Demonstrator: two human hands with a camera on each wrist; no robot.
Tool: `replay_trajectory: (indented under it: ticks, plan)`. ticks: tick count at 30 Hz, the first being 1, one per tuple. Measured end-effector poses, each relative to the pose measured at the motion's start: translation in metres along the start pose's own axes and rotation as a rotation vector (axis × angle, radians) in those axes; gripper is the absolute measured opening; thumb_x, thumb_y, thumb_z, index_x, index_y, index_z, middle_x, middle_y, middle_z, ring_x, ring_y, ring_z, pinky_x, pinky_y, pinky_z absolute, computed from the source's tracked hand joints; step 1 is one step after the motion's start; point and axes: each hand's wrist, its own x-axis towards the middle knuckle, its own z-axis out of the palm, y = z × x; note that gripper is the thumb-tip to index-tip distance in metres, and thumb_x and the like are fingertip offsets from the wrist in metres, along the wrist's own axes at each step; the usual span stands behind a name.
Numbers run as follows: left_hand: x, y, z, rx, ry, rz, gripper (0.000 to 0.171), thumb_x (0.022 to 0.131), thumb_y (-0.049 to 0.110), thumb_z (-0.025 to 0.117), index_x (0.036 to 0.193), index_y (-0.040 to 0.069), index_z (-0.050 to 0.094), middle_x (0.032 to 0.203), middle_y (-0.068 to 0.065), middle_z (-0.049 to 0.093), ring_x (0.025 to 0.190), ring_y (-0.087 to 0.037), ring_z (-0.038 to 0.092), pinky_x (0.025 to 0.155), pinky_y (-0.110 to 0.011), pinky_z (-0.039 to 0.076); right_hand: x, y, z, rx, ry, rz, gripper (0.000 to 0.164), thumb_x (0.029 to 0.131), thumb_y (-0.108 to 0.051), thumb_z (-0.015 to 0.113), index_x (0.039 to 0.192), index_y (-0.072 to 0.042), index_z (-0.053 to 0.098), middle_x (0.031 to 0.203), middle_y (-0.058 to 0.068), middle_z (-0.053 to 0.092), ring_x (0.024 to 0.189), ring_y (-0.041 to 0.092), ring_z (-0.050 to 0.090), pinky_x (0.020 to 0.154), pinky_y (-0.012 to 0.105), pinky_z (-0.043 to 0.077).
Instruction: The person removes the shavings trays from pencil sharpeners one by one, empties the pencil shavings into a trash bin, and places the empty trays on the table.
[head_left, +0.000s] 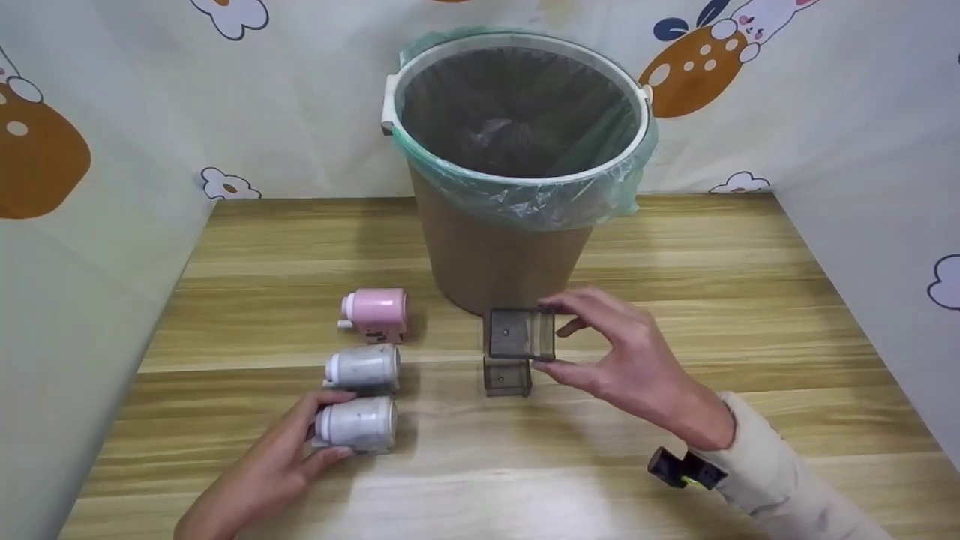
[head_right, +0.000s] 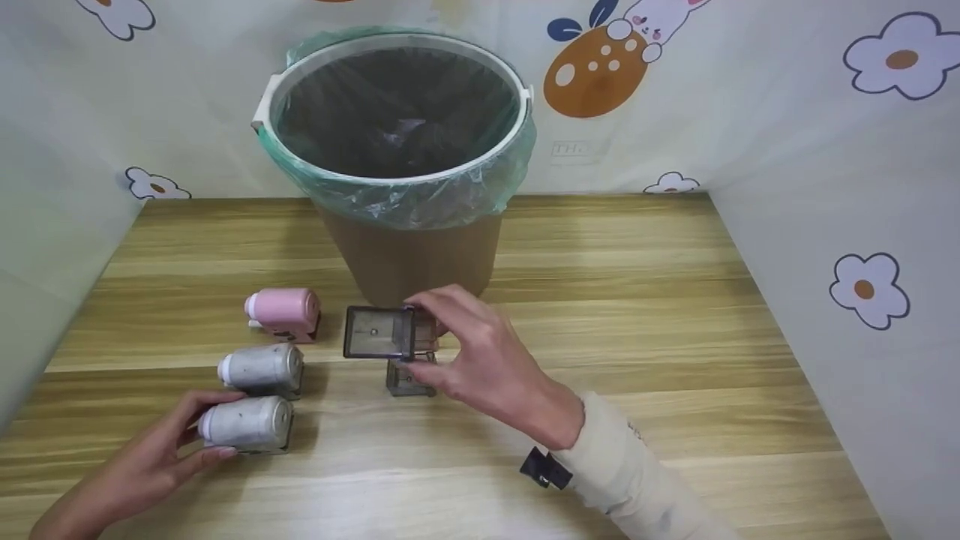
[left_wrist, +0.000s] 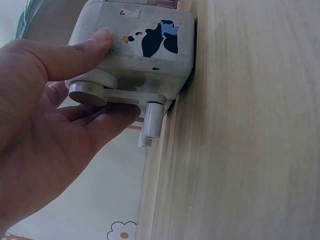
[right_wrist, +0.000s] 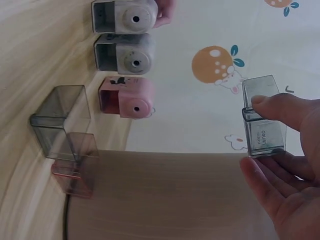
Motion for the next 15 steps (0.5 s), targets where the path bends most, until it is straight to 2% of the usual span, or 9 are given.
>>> replay_trajectory:
  ticks: [5,9,15]
  plan:
    - [0.000,-0.001,0.000,0.022,0.008,0.006,0.052,0.084,0.018,0.078,0.130,0.018,0.053,0.121,0.002,0.066,0.108,-0.002,0.058,0.094,-0.022,0.052,-0.007,0.001,0.006,-0.012,-0.009,-0.011,0.061,0.065,-0.002,0.091,0.121,-0.002,0.067,0.112,0.009,0.071,0.092,0.020,0.069,0.079,0.017,0.060]
    - [0.001,0.000,-0.001,0.019,-0.006,-0.018,0.051,0.085,0.020,0.078,0.130,0.018,0.053,0.121,0.003,0.065,0.109,-0.003,0.058,0.096,-0.023,0.052,-0.012,0.002,0.011,-0.019,-0.017,-0.003,0.063,0.064,-0.003,0.092,0.122,-0.005,0.067,0.112,0.008,0.071,0.091,0.018,0.068,0.077,0.016,0.059]
    - [0.001,0.002,-0.004,0.003,-0.025,-0.034,0.050,0.086,0.021,0.077,0.129,0.018,0.053,0.122,0.003,0.064,0.111,-0.002,0.058,0.097,-0.021,0.051,-0.022,0.005,0.019,0.034,-0.041,0.024,0.062,0.064,0.000,0.090,0.121,-0.002,0.066,0.111,0.009,0.070,0.086,0.019,0.068,0.071,0.016,0.060]
